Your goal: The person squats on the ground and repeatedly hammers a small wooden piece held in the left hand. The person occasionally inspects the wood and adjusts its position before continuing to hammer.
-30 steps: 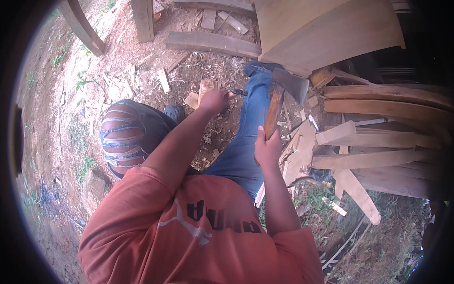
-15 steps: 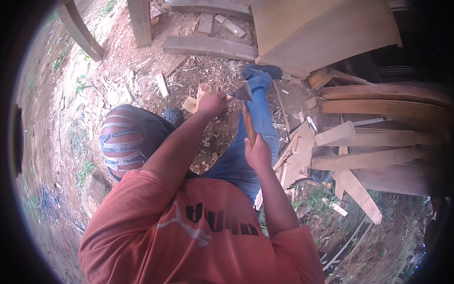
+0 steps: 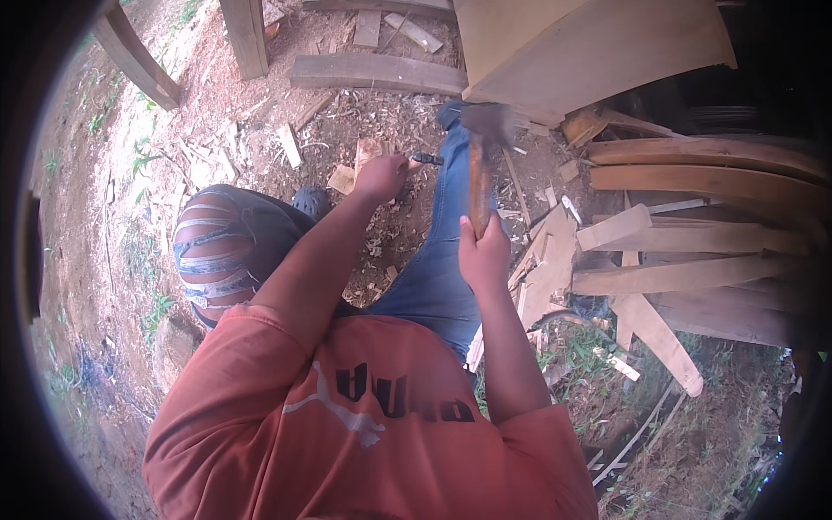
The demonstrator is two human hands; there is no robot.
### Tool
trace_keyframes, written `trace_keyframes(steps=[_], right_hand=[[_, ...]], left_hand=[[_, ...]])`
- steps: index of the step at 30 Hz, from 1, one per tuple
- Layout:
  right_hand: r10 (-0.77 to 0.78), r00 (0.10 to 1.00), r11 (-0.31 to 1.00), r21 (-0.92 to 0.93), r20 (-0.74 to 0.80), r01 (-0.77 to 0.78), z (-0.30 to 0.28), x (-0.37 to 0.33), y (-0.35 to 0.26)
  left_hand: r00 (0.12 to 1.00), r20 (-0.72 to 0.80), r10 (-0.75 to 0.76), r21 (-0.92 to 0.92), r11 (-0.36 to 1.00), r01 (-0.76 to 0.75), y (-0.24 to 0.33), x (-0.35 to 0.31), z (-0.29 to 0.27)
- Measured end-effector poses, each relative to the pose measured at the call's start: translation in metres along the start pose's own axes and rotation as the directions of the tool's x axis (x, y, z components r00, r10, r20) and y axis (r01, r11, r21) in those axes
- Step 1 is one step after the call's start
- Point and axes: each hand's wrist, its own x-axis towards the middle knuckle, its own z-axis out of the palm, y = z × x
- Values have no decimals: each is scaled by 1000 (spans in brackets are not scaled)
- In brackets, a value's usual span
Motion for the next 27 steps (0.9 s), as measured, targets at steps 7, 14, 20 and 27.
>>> trace_keyframes(steps=[7,14,20,27], right_hand=[[61,992,973,-227,111,-34,14,-7,21],[49,995,976,-217,84,-30,22,-14,30],[93,994,994,50,48,-96,5,0,2],[5,994,986,-164,106,12,23,-9,23]], left_hand=[[998,59,22,20,1000,-23,6,-4,5],[999,45,-4,-24,1000,5,8,-7,7],[1000,28,-9,-20,1000,10,-3,-6,6],[999,-43,27,-57,998,-30,2,-11,15]])
